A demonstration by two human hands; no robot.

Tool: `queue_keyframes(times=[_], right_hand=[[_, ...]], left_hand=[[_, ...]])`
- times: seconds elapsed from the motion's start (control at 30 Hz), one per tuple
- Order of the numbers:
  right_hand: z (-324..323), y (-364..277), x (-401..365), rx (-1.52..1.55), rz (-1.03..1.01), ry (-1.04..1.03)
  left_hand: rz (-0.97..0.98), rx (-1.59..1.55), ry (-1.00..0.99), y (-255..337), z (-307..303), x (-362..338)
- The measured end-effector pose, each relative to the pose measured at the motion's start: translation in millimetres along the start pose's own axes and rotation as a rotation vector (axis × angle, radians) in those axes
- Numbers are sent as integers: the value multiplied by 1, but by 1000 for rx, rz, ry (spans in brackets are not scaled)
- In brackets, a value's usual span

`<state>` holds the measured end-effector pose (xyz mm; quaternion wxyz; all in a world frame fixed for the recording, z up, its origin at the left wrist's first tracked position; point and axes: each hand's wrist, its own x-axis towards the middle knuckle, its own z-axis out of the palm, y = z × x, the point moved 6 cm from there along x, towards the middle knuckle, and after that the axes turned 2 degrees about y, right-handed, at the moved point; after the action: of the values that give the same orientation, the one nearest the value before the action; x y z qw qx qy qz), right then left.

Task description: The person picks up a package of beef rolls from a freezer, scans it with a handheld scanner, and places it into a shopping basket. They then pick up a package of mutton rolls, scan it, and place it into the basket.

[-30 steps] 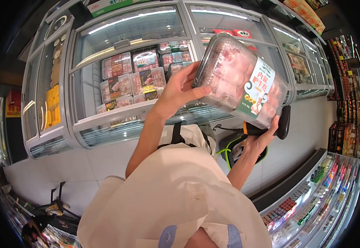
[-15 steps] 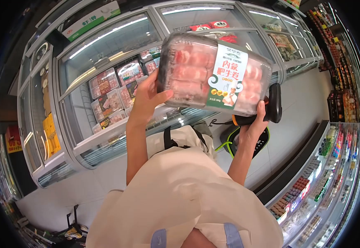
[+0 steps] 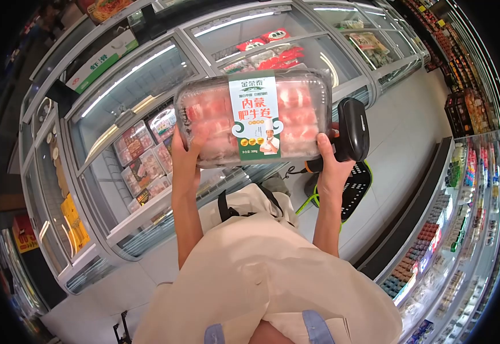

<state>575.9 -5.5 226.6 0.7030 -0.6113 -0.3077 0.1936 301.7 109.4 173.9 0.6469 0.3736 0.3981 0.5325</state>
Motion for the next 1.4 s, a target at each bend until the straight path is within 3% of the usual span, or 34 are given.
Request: queue_keyframes(times=[0.17, 0.27, 0.37, 0.67, 0.9, 1.1, 1.3, 1.4], right_hand=[[-3, 14, 1, 128, 170, -51], [9, 8, 1, 224, 130, -71], [11, 14, -2, 225, 278, -231], [19, 16, 2, 106, 303, -325], [-2, 10, 11, 49, 241, -221], [-32, 15, 20, 53, 214, -121], [-71, 34, 35, 148, 280, -123], [-105, 37, 44, 146, 273, -47]], left_hand=[[-59, -73, 127, -11, -1, -1], [-53, -119, 153, -11, -2, 0], [-52, -119, 175, -13, -11, -2], [86, 50, 130, 9, -8, 3], [172, 15, -21, 22, 14, 12], [275, 216, -62, 28, 50, 0], [160, 368, 4, 3, 84, -2], [93, 244, -94, -12, 128, 0]])
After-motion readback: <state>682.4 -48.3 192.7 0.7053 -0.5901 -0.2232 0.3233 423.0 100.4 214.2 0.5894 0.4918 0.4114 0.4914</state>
